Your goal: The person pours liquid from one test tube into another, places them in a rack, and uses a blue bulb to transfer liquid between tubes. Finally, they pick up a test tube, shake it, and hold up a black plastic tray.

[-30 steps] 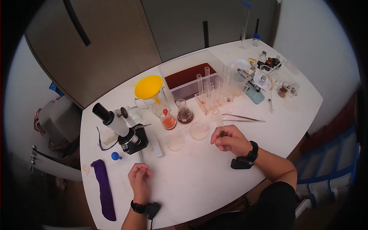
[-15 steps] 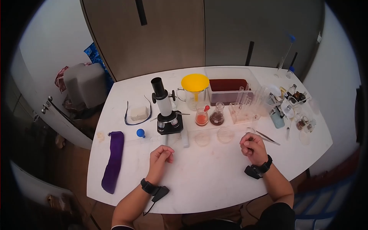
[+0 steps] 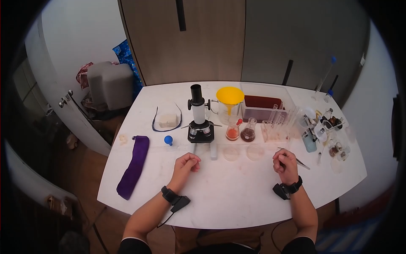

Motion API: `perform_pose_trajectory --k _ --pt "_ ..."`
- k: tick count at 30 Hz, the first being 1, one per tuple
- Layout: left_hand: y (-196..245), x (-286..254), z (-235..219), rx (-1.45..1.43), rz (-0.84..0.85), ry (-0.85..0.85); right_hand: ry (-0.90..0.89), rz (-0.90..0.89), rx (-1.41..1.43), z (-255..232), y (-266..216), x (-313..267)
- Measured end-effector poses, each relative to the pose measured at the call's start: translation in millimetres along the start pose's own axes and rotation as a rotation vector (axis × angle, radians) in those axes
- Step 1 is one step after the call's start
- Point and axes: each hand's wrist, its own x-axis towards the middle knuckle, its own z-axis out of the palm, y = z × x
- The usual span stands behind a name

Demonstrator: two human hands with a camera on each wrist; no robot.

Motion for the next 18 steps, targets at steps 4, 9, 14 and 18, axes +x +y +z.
perform_pose_trajectory --k 4,9,14,18 --pt "-2.9 2.8 -4.7 -0.001 0.019 0.008 0.025 0.045 -0.011 8.4 1.4 0.9" --pt "-4.8 5.6 -10.8 -0.009 0.081 0.126 -0.002 0.065 -0.014 12.9 1.6 10.3" --pt "6.0 8.3 -14.1 0.009 0.128 0.212 -0.04 0.065 -0.078 40.7 -17.7 38.4" --pt "11.5 -1.1 -23.0 0.041 0.151 0.313 -0.006 -0.077 -0.01 72.1 -24.8 52.6"
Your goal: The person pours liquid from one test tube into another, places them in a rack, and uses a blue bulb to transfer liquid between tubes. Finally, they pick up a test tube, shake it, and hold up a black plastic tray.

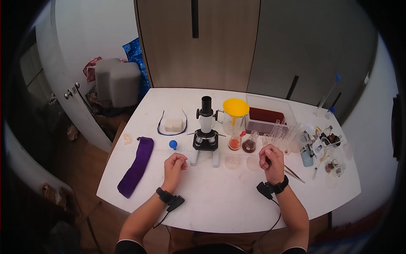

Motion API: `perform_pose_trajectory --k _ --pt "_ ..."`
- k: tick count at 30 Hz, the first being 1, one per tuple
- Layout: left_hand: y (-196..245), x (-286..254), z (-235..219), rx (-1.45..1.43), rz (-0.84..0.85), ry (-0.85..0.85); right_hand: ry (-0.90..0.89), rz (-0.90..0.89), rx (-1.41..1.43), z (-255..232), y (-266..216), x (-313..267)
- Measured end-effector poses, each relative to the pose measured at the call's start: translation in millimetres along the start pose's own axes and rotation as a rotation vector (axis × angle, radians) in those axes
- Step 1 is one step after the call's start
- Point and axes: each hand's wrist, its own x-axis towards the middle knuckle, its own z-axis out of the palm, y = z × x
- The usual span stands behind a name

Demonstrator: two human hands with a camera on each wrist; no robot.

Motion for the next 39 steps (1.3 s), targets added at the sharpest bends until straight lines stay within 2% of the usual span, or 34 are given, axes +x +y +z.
perform_pose_trajectory --k 3,5,8,15,18,21,27,29,31,32,35,37,38,39 --pt "9.4 -1.2 -7.5 -0.016 0.021 0.083 -0.012 -0.09 0.092 17.1 1.5 5.8" --pt "16.2 0.1 -9.8 -0.022 0.031 0.094 -0.033 -0.09 0.052 27.1 6.6 2.7" --pt "28.8 0.5 -5.8 -0.018 0.067 0.076 -0.052 0.043 0.126 46.8 10.2 -3.5" --pt "60.5 -15.1 39.1 -0.001 0.188 -0.15 -0.291 0.091 0.046 77.3 24.9 -24.8" --pt "75.2 -23.6 55.8 0.214 0.406 -0.269 -0.355 0.096 0.074 85.1 26.7 -27.3" --pt "84.2 -30.0 67.7 0.258 0.466 -0.36 -0.385 0.108 0.071 88.9 33.2 -30.0" --pt "79.6 -34.7 79.0 0.233 0.454 -0.488 -0.468 0.12 0.053 97.4 37.9 -35.1" --pt "78.2 -36.7 80.5 0.254 0.427 -0.545 -0.443 0.135 0.094 98.2 45.8 -39.7" --pt "74.6 -39.5 82.7 0.167 0.388 -0.571 -0.545 0.108 0.124 94.5 60.0 -41.4" --pt "73.3 -38.8 83.5 0.169 0.381 -0.589 -0.575 0.171 0.184 93.6 62.3 -41.4" --pt "70.7 -39.8 83.8 0.106 0.308 -0.658 -0.5 0.117 0.104 103.2 61.3 -48.9" --pt "70.5 -42.9 86.2 0.036 0.175 -0.663 -0.471 0.148 0.099 96.3 66.9 -47.5" --pt "68.5 -41.5 87.1 0.063 0.242 -0.668 -0.502 0.209 0.135 92.0 71.0 -45.1" --pt "68.6 -43.9 86.0 0.056 0.238 -0.683 -0.536 0.27 0.176 89.9 74.7 -44.0"
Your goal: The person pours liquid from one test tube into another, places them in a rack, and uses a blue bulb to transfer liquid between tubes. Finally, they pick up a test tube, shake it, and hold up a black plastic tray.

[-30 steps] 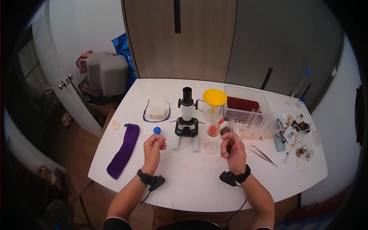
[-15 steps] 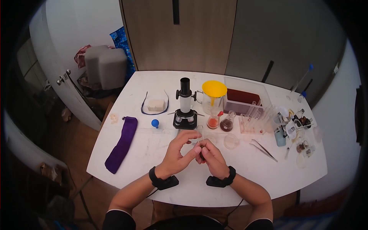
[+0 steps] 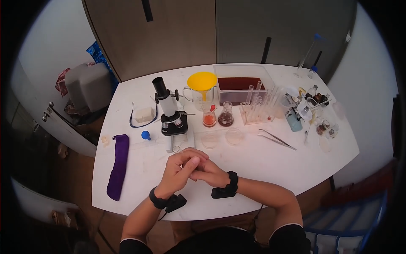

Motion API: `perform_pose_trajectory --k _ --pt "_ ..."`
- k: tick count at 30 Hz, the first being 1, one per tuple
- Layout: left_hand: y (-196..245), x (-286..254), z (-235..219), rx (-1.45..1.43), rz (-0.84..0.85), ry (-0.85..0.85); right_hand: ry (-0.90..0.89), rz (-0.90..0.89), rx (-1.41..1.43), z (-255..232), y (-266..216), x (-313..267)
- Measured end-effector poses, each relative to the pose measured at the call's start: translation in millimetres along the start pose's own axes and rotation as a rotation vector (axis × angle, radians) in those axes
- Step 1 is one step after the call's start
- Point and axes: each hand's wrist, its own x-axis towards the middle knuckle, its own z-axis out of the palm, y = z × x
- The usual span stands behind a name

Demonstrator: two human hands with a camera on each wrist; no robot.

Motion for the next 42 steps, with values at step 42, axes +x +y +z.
perform_pose_trajectory --k 42 --pt "-60.6 -32.0 -88.1 -0.086 -0.12 0.643 0.633 -0.298 0.431 -163.6 -84.7 -107.2"
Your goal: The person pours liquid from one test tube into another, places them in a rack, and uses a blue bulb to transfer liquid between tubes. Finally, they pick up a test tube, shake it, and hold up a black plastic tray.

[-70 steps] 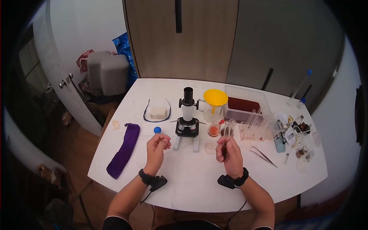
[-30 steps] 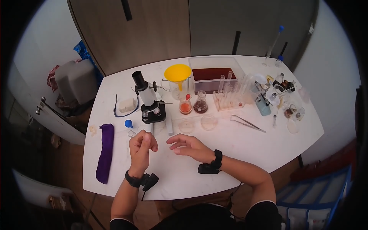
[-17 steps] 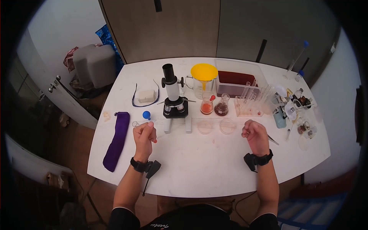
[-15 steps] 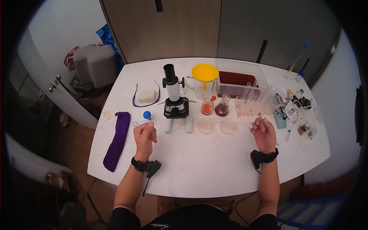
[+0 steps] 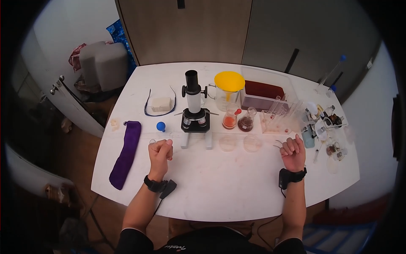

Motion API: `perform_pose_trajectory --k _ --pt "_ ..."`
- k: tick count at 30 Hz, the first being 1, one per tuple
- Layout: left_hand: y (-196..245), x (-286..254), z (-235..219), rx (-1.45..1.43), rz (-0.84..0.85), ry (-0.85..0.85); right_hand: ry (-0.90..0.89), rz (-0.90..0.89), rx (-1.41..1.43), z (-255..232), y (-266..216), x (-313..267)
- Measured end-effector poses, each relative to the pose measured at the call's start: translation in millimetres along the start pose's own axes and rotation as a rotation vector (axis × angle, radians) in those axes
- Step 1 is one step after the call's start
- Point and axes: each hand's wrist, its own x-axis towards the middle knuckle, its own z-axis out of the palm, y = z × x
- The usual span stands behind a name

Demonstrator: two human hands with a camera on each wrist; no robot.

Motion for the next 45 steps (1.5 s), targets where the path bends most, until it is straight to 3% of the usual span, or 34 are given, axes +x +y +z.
perform_pose_trajectory --k 8,25,45 --pt "-5.3 -1.6 1.2 -0.038 -0.005 -0.004 -0.015 0.049 0.121 -9.5 -0.2 3.6" --pt "-7.1 -4.3 -1.6 0.008 -0.013 0.046 -0.053 0.094 0.033 -11.9 8.8 8.5" --pt "-12.0 -1.2 -1.2 0.01 -0.039 -0.018 -0.087 0.098 0.027 -11.9 13.5 9.6"
